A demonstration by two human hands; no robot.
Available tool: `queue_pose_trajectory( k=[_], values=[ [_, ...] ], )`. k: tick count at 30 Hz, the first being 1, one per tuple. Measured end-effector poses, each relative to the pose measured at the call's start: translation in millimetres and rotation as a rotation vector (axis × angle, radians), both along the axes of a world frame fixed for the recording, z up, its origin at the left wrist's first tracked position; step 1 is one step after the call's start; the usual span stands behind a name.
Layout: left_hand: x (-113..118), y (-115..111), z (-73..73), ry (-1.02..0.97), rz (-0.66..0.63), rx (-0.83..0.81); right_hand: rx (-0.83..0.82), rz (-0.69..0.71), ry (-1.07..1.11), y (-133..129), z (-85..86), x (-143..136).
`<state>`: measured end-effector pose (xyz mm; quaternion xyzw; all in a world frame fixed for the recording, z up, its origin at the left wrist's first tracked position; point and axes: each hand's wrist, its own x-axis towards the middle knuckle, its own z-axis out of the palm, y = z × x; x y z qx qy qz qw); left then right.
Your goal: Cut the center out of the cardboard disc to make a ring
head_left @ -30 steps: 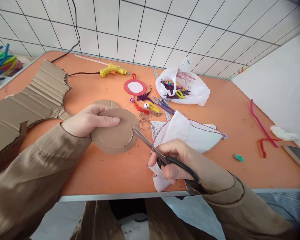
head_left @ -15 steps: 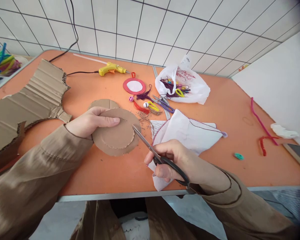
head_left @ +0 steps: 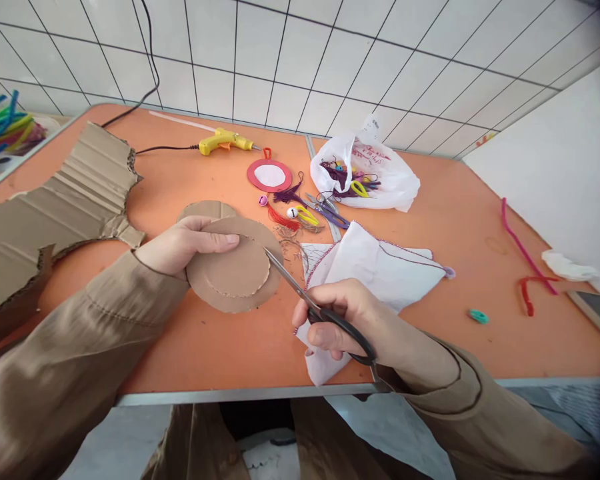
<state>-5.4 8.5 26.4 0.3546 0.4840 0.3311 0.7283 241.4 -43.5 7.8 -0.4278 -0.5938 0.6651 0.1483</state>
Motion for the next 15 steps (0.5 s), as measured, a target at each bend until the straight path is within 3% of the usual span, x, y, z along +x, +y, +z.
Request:
queue_pose_trajectory(
  k=[7, 15],
  values=[
    [2.4, -3.1, 6.6, -0.024, 0.027, -0.012, 0.002, -0.027, 0.004, 0.3, -2.8, 0.5],
    [-4.3, 1.8, 0.0, -0.006, -0.023, 0.009, 0.089, -0.038, -0.031, -1.5, 1.3, -0.3]
  ],
)
